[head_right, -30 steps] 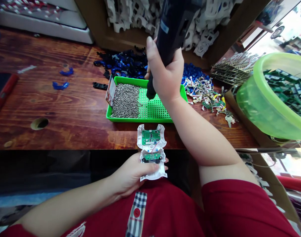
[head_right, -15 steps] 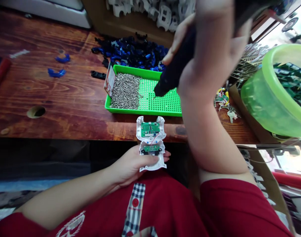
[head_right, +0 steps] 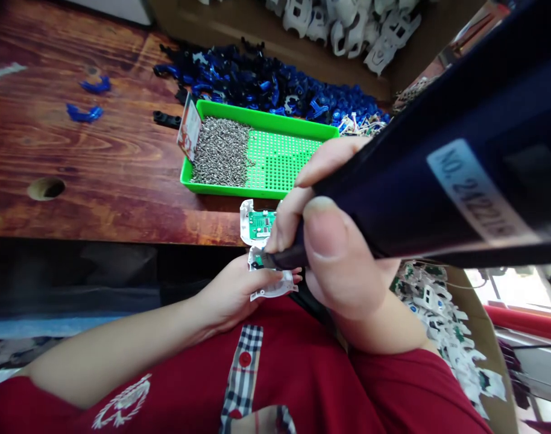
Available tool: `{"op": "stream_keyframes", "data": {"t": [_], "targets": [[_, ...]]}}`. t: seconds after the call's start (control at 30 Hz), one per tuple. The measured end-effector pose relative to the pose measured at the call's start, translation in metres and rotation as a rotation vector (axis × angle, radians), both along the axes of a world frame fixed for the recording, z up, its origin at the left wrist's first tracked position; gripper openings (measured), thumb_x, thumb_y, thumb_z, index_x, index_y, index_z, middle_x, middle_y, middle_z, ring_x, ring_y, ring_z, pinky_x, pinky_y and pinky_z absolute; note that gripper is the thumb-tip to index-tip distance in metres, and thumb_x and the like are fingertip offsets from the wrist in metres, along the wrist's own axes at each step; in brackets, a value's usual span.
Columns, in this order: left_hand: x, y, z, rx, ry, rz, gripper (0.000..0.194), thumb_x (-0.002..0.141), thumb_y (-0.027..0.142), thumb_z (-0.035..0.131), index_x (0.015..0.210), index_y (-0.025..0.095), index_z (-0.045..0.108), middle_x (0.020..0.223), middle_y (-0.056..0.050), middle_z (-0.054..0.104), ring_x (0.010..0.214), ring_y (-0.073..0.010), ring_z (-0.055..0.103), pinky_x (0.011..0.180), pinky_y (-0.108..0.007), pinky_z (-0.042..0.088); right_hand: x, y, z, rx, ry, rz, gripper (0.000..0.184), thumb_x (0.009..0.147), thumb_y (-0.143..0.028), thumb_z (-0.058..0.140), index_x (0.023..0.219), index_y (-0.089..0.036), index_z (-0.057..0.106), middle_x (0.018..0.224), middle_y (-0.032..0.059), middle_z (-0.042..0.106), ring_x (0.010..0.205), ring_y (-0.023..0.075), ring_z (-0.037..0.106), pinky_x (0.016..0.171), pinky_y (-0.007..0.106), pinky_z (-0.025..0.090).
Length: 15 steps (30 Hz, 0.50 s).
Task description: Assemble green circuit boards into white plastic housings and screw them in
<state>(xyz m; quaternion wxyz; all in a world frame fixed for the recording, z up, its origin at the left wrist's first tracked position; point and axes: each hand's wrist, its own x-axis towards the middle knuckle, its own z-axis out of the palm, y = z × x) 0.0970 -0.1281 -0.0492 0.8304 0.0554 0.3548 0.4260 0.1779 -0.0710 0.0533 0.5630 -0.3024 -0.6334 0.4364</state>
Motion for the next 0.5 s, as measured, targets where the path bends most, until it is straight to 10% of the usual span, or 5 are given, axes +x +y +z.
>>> {"op": "stream_keyframes", "data": {"t": [0.5], "targets": [[0.002, 0.001, 0.000, -0.005, -0.026, 0.018, 0.027, 0.061, 0.000, 0.063, 0.086, 0.009, 0.067, 0.080, -0.007, 0.070, 0.081, -0.0212, 0.065, 0.081, -0.037, 0.049, 0.006, 0.004, -0.015, -0.039, 0.026, 0.037, 0.041, 0.077, -0.067, 0.049, 0.071, -0.026, 0.052, 0.040, -0.0038, 0.043, 0.031, 0.0142, 0.043, 0.035, 0.031, 0.039]]}}
